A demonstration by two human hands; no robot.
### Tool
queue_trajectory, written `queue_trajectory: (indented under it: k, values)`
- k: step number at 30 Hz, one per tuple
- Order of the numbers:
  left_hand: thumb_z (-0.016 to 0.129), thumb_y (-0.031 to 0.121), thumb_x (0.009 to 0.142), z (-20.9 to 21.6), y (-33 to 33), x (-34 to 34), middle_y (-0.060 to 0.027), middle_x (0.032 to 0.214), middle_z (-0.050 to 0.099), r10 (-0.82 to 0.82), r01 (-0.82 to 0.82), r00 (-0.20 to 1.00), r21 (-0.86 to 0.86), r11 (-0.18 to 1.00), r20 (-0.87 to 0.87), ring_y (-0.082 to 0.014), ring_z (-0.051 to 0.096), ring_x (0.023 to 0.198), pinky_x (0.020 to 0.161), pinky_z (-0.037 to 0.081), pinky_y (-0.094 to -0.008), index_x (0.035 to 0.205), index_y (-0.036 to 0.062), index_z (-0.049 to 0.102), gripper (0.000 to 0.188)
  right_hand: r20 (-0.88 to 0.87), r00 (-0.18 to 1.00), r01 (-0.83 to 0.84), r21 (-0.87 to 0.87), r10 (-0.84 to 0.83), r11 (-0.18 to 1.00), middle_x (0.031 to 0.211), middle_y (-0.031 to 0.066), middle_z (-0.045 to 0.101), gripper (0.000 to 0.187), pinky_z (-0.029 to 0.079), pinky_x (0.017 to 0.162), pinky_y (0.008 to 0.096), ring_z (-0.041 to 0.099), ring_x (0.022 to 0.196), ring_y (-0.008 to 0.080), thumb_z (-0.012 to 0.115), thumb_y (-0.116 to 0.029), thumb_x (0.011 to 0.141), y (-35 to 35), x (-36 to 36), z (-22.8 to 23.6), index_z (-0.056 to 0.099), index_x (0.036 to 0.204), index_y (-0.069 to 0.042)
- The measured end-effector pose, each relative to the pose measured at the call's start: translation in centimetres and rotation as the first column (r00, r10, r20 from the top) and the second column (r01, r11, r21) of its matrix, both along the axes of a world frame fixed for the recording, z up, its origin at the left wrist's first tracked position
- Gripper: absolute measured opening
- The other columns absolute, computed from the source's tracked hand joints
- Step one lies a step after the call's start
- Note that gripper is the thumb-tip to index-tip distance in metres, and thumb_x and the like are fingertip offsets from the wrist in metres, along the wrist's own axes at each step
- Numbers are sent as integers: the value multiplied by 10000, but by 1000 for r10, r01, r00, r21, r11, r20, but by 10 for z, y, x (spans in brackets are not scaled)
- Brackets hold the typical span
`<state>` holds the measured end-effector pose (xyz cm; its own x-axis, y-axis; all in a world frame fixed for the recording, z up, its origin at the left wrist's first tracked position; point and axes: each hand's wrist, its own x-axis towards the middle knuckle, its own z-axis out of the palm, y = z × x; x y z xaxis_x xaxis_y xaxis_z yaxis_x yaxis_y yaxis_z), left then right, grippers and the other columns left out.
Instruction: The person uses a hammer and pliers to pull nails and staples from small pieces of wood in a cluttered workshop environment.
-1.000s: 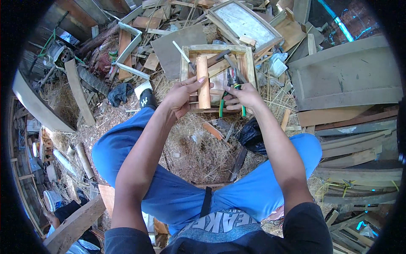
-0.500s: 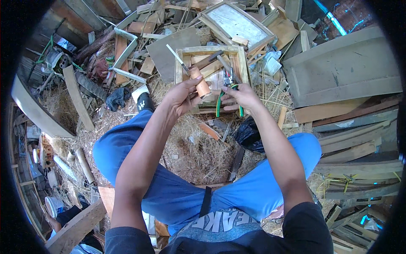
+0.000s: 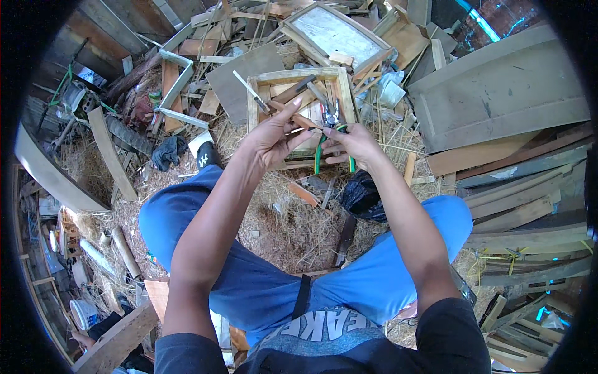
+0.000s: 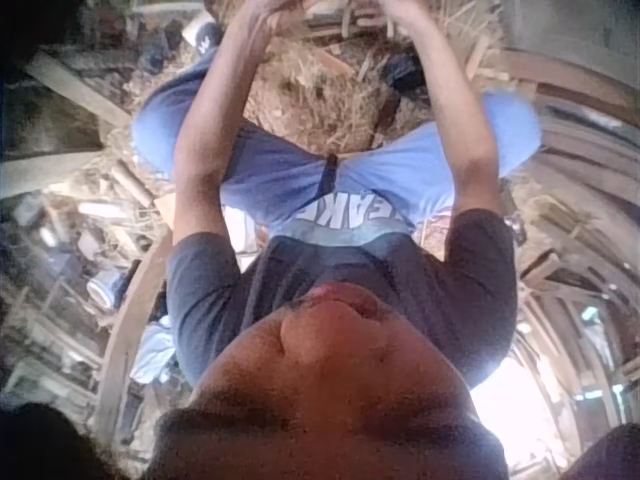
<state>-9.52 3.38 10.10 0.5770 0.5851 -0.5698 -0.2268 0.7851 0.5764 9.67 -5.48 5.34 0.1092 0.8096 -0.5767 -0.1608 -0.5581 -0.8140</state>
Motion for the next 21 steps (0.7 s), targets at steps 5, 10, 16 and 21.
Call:
queue_trajectory:
  k: [5,10,16,21]
  values:
    - [722,371,934,-4,0,10,-89,1014,663,46,-46,999,15,999,-22,-171,687,938,712,667,-260,1269,78,561,473,0,1000,14,5,-14,1000,964,116,690,303,651,680,380,727,885,243,670,-255,988,-5,2,8,614,1167,-17]
    - [705,503,898,-8,1,19,-47,866,642,119,-112,989,78,991,-93,-147,670,837,700,646,-231,956,49,624,465,28,999,28,12,-28,1000,918,101,685,283,650,656,370,717,840,212,674,-269,986,-9,3,11,629,1114,-21]
    - [725,567,855,-6,4,26,-15,784,598,187,-182,981,86,980,-52,-68,608,701,585,587,-173,881,70,623,508,37,999,18,4,-18,1000,826,25,591,288,646,654,365,618,708,159,646,-267,1005,-14,1,15,601,1154,-25]
    - [733,539,877,-6,6,38,8,772,569,281,-274,957,93,957,-74,-37,532,577,418,418,-154,897,100,597,460,58,998,35,-33,-33,999,829,28,592,356,644,648,352,619,737,143,666,-343,990,-18,5,16,633,1075,1]
